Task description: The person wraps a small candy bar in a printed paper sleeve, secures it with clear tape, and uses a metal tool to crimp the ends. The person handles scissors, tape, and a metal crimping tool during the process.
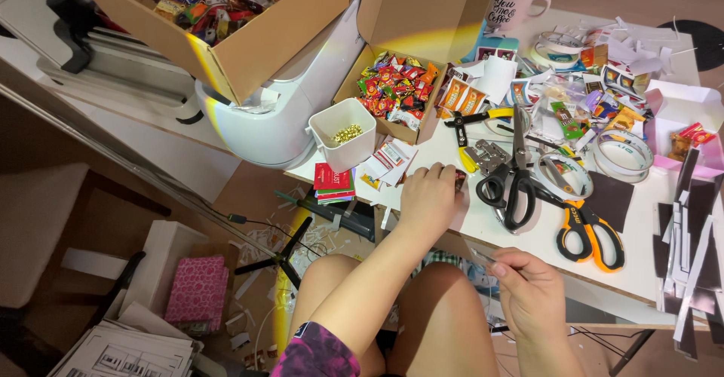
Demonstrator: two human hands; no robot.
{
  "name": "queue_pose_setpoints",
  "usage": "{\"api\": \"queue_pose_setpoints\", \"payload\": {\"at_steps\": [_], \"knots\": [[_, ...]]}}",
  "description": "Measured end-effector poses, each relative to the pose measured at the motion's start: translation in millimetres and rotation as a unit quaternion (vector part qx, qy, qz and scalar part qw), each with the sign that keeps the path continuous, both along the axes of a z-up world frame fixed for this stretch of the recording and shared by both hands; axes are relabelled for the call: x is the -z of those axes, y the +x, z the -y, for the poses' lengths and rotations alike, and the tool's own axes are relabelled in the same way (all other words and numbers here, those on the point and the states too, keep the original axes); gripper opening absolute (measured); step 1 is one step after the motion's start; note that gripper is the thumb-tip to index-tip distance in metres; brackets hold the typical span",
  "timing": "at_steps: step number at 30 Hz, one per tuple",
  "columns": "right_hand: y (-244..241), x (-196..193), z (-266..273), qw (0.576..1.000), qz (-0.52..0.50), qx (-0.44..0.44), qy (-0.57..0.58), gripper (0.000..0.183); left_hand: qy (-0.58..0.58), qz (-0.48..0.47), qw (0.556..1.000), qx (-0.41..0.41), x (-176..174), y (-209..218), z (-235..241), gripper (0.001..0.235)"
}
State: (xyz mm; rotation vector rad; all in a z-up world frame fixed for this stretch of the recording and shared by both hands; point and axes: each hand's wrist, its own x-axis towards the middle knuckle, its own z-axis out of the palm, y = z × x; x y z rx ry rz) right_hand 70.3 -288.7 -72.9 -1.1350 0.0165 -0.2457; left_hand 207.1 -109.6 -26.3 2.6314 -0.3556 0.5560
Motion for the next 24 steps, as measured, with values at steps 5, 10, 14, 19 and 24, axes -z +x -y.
{"api": "queue_pose_setpoints", "payload": {"at_steps": [5, 10, 14, 19, 24], "knots": [[4.5, -12.3, -7.8, 0.997, 0.016, 0.041, -0.058, 0.012, -0.162, -0.034, 0.986, 0.033, -8.9, 8.9, -12.7, 0.030], [1.2, -52.4, -29.1, 0.987, 0.045, 0.081, -0.132, 0.011, -0.655, -0.330, 0.679, -0.036, -58.0, -22.7, -26.7, 0.044], [-6.1, -86.5, -47.5, 0.960, 0.113, 0.084, -0.243, 0.008, -0.865, -0.359, 0.339, 0.084, -35.6, -62.7, -32.7, 0.036], [-10.5, -118.8, -75.7, 0.889, 0.264, 0.078, -0.365, 0.004, -0.881, -0.361, 0.297, 0.074, -33.9, -115.4, -38.8, 0.040], [-12.3, -116.5, -86.7, 0.791, 0.330, 0.078, -0.509, 0.007, -0.898, -0.326, 0.287, 0.074, -38.3, -151.5, -45.8, 0.028]]}}
